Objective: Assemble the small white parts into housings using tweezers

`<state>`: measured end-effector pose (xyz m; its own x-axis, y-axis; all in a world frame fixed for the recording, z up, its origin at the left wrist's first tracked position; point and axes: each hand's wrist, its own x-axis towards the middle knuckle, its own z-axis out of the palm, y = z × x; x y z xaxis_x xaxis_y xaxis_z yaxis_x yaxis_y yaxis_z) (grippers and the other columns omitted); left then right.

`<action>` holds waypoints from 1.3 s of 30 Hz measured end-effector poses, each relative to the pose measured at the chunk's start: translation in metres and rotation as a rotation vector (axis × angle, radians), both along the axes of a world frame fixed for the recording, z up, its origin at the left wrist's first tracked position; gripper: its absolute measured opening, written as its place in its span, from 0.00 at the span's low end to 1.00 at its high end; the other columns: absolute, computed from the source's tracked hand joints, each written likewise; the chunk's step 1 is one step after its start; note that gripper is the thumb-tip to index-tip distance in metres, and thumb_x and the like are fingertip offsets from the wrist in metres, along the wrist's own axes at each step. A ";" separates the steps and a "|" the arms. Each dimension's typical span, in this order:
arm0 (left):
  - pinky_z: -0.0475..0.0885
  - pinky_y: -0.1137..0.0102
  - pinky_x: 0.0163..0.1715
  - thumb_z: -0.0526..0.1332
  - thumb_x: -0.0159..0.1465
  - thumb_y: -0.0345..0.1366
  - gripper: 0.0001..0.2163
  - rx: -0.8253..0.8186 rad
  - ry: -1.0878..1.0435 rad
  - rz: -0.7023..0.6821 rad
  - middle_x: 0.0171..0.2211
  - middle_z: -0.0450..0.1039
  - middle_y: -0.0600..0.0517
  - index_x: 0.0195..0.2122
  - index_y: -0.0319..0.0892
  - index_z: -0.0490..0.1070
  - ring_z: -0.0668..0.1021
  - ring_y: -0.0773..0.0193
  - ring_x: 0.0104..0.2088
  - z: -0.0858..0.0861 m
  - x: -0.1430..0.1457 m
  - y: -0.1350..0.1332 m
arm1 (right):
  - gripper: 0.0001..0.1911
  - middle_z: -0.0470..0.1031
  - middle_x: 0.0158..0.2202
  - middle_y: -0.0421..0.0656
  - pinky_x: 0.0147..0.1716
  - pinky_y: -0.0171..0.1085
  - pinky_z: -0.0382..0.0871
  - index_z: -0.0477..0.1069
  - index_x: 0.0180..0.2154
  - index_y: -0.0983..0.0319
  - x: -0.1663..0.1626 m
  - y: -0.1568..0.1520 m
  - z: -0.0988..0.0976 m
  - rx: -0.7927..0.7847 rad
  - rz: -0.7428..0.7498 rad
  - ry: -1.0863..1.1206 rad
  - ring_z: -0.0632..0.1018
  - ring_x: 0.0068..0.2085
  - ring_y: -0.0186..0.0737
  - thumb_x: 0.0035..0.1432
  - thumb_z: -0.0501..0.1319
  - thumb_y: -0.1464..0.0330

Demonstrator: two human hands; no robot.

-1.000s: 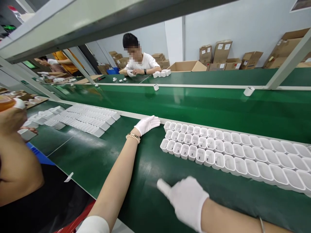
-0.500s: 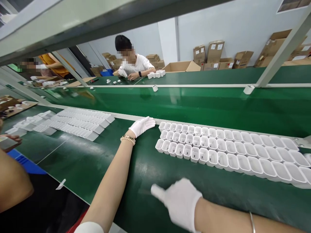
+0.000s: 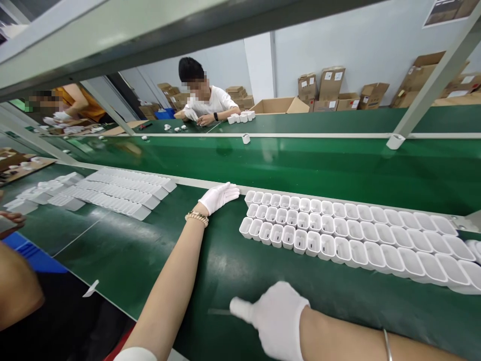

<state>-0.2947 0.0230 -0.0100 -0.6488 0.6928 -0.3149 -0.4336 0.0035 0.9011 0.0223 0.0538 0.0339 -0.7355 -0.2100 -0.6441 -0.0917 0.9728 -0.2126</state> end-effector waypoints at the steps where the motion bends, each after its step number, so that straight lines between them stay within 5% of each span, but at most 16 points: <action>1: 0.71 0.56 0.53 0.56 0.69 0.45 0.15 -0.001 0.000 -0.001 0.47 0.77 0.43 0.47 0.40 0.73 0.78 0.59 0.48 0.000 0.000 0.000 | 0.50 0.76 0.24 0.37 0.27 0.36 0.66 0.51 0.66 0.45 0.000 -0.002 -0.001 -0.027 0.030 -0.009 0.78 0.23 0.42 0.44 0.64 0.75; 9: 0.72 0.54 0.53 0.55 0.68 0.47 0.18 0.000 -0.001 0.009 0.47 0.77 0.42 0.50 0.41 0.72 0.78 0.56 0.48 0.002 0.001 0.001 | 0.54 0.79 0.29 0.41 0.26 0.35 0.66 0.37 0.70 0.54 -0.003 0.011 0.009 0.126 -0.076 0.067 0.79 0.26 0.45 0.47 0.62 0.76; 14: 0.72 0.56 0.52 0.56 0.68 0.45 0.16 0.003 0.005 -0.002 0.47 0.77 0.43 0.48 0.40 0.73 0.78 0.58 0.47 0.002 0.001 0.001 | 0.52 0.79 0.29 0.40 0.21 0.35 0.64 0.44 0.67 0.40 -0.002 -0.004 0.014 0.048 0.156 -0.105 0.79 0.24 0.47 0.46 0.63 0.73; 20: 0.71 0.58 0.53 0.57 0.68 0.43 0.13 -0.007 0.020 -0.017 0.48 0.76 0.44 0.44 0.41 0.74 0.78 0.60 0.47 0.001 0.000 0.001 | 0.50 0.76 0.23 0.38 0.24 0.34 0.64 0.45 0.69 0.53 -0.005 0.014 0.005 0.140 -0.112 0.092 0.78 0.23 0.41 0.47 0.62 0.76; 26: 0.72 0.57 0.52 0.58 0.68 0.43 0.13 -0.019 0.051 -0.022 0.47 0.76 0.44 0.45 0.40 0.74 0.77 0.58 0.48 0.001 0.001 0.000 | 0.50 0.74 0.22 0.36 0.25 0.35 0.65 0.53 0.66 0.45 0.002 -0.001 -0.002 -0.016 0.115 0.010 0.77 0.22 0.42 0.42 0.65 0.76; 31: 0.72 0.58 0.51 0.57 0.68 0.43 0.12 -0.035 0.074 -0.022 0.48 0.75 0.45 0.44 0.40 0.73 0.77 0.60 0.47 0.000 0.001 0.001 | 0.57 0.77 0.25 0.41 0.21 0.35 0.64 0.36 0.70 0.55 -0.003 0.010 0.002 0.191 0.003 0.086 0.78 0.23 0.47 0.44 0.63 0.77; 36: 0.72 0.57 0.50 0.57 0.68 0.43 0.13 -0.039 0.100 -0.022 0.47 0.75 0.45 0.45 0.38 0.73 0.77 0.59 0.46 0.000 0.002 0.000 | 0.49 0.79 0.27 0.40 0.18 0.35 0.62 0.41 0.67 0.39 -0.003 0.004 0.014 0.058 0.232 -0.085 0.79 0.22 0.50 0.51 0.61 0.72; 39: 0.73 0.57 0.50 0.57 0.68 0.43 0.13 -0.040 0.109 -0.026 0.47 0.75 0.44 0.45 0.38 0.73 0.77 0.59 0.47 0.000 0.001 -0.001 | 0.50 0.78 0.26 0.40 0.20 0.35 0.62 0.42 0.68 0.43 -0.004 0.006 0.015 0.078 0.130 -0.054 0.78 0.22 0.48 0.49 0.62 0.73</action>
